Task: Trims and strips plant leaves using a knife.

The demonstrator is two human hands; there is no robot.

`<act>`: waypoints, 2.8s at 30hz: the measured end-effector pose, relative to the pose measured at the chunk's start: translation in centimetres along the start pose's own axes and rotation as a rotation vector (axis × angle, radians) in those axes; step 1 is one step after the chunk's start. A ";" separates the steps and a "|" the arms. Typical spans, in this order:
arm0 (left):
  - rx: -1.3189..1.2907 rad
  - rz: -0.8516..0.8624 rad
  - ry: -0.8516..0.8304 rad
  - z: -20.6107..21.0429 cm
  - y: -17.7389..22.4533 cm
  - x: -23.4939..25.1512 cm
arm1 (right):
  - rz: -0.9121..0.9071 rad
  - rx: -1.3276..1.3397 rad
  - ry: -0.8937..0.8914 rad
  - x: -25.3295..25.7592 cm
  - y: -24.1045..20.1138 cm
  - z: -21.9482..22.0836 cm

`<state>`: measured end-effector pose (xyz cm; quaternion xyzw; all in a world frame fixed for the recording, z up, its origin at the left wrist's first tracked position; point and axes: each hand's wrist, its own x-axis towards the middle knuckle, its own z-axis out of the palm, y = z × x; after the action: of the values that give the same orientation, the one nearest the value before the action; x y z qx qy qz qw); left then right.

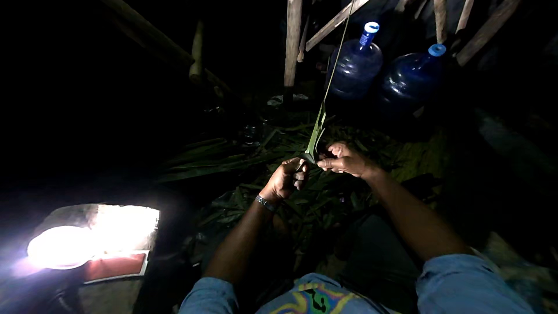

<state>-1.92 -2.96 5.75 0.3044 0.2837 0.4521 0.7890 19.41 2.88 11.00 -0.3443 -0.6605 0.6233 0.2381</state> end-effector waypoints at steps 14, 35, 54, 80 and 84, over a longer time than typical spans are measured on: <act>0.298 0.127 0.302 1.7 -1.7 0.8 | 0.116 0.049 0.167 0.4 -0.3 1.5; 0.264 0.105 0.330 2.8 -0.8 0.2 | -0.106 -0.236 0.463 0.8 -0.3 1.5; 0.373 0.167 0.440 1.7 -2.4 1.0 | 0.095 -0.073 0.077 0.4 0.4 0.6; -0.023 -0.050 0.198 1.6 -2.3 0.4 | 0.038 -0.058 0.059 -0.6 0.4 -1.8; -0.184 -0.127 0.052 0.6 -2.1 0.3 | 0.102 -0.017 -0.050 0.5 0.7 0.1</act>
<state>-0.24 -3.70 4.59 0.2005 0.2802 0.4329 0.8330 19.14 3.21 10.26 -0.3637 -0.6531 0.6375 0.1866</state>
